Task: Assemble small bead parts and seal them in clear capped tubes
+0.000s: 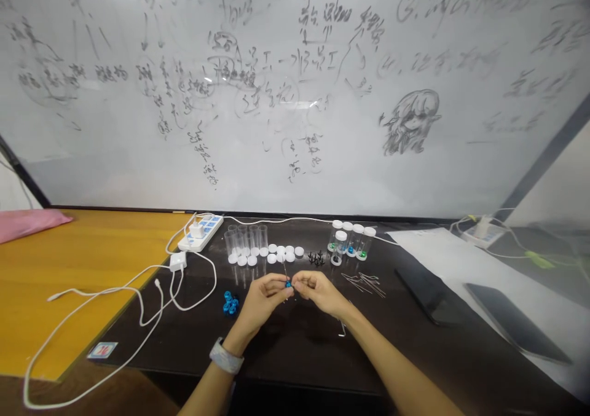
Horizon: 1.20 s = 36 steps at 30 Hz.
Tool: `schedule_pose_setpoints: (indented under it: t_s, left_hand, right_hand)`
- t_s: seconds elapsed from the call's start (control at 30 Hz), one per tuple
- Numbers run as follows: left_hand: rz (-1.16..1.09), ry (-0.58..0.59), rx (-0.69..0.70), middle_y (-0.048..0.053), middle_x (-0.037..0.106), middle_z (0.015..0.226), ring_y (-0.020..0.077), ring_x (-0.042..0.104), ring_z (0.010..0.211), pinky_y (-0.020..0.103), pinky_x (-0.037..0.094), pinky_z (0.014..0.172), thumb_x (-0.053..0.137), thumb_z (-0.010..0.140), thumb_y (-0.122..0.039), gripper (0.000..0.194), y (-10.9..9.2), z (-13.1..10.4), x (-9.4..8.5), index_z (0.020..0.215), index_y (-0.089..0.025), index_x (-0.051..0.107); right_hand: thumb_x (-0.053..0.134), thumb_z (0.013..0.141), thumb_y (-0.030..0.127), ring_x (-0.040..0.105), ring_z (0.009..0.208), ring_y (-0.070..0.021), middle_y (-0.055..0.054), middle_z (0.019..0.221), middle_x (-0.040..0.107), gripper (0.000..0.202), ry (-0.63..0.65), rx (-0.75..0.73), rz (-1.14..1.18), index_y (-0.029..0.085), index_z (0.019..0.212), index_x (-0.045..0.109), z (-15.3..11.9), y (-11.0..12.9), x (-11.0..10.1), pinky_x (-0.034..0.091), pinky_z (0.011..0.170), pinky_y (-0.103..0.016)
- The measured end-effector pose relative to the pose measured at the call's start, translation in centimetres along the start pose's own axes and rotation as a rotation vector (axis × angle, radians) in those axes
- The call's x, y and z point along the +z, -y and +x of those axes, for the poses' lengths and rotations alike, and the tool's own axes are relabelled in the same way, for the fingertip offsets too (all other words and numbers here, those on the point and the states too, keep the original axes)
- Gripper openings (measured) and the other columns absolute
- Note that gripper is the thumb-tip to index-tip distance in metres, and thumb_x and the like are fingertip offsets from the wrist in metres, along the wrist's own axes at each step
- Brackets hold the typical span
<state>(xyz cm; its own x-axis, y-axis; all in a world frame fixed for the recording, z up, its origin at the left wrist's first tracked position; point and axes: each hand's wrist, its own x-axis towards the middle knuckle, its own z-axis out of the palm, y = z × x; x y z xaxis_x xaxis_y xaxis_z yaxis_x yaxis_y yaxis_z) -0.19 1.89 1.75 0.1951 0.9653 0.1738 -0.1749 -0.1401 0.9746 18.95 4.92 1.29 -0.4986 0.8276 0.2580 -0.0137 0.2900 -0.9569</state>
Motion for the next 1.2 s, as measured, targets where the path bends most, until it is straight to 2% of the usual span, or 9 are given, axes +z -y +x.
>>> schedule_pose_setpoints:
  t_s: [0.1,0.27,0.5,0.87,1.2]
  left_hand:
    - [0.012,-0.018,0.006,0.008,0.079,0.086,0.0248,0.074,0.086,0.035,0.056,0.084,0.087,0.067,-0.034,0.036,0.1,0.1,0.0,0.096,-0.016,0.073]
    - [0.004,0.018,-0.026,0.010,0.079,0.085,0.0249,0.074,0.084,0.035,0.056,0.084,0.087,0.068,-0.035,0.037,0.2,0.0,0.0,0.097,-0.015,0.073]
    - [-0.035,0.017,-0.056,0.009,0.079,0.083,0.0252,0.075,0.082,0.036,0.056,0.082,0.087,0.067,-0.034,0.038,0.1,-0.1,0.1,0.097,-0.015,0.072]
    - [-0.001,-0.011,-0.047,0.010,0.080,0.082,0.0257,0.075,0.081,0.036,0.057,0.080,0.088,0.066,-0.033,0.036,0.5,0.0,0.0,0.094,-0.015,0.074]
    - [0.204,-0.104,0.076,0.011,0.080,0.090,0.0289,0.076,0.086,0.037,0.060,0.081,0.084,0.071,-0.033,0.028,1.2,0.2,0.0,0.093,-0.017,0.077]
  right_hand:
    - [0.065,0.085,0.060,0.052,0.060,-0.0122,-0.001,0.072,0.063,0.044,-0.030,0.009,-0.019,0.016,0.091,0.069,0.0,0.1,0.1,0.042,0.057,-0.024]
    - [0.066,0.086,0.055,0.061,0.072,-0.0171,-0.003,0.080,0.067,0.037,-0.084,-0.044,-0.023,0.018,0.087,0.068,0.0,0.4,0.8,0.049,0.070,-0.029]
    - [0.062,0.091,0.047,0.042,0.056,-0.0131,0.001,0.065,0.050,0.029,-0.272,-0.216,-0.399,0.020,0.085,0.071,-0.2,0.1,1.2,0.039,0.054,-0.026]
    - [0.063,0.090,0.042,0.047,0.059,-0.0140,0.000,0.067,0.054,0.024,-0.282,-0.166,-0.384,0.021,0.081,0.070,0.0,-0.3,1.1,0.038,0.052,-0.024]
    - [0.060,0.092,0.037,0.052,0.061,-0.0154,-0.002,0.070,0.060,0.023,-0.274,-0.159,-0.477,0.021,0.085,0.073,-0.1,0.0,1.3,0.040,0.053,-0.025]
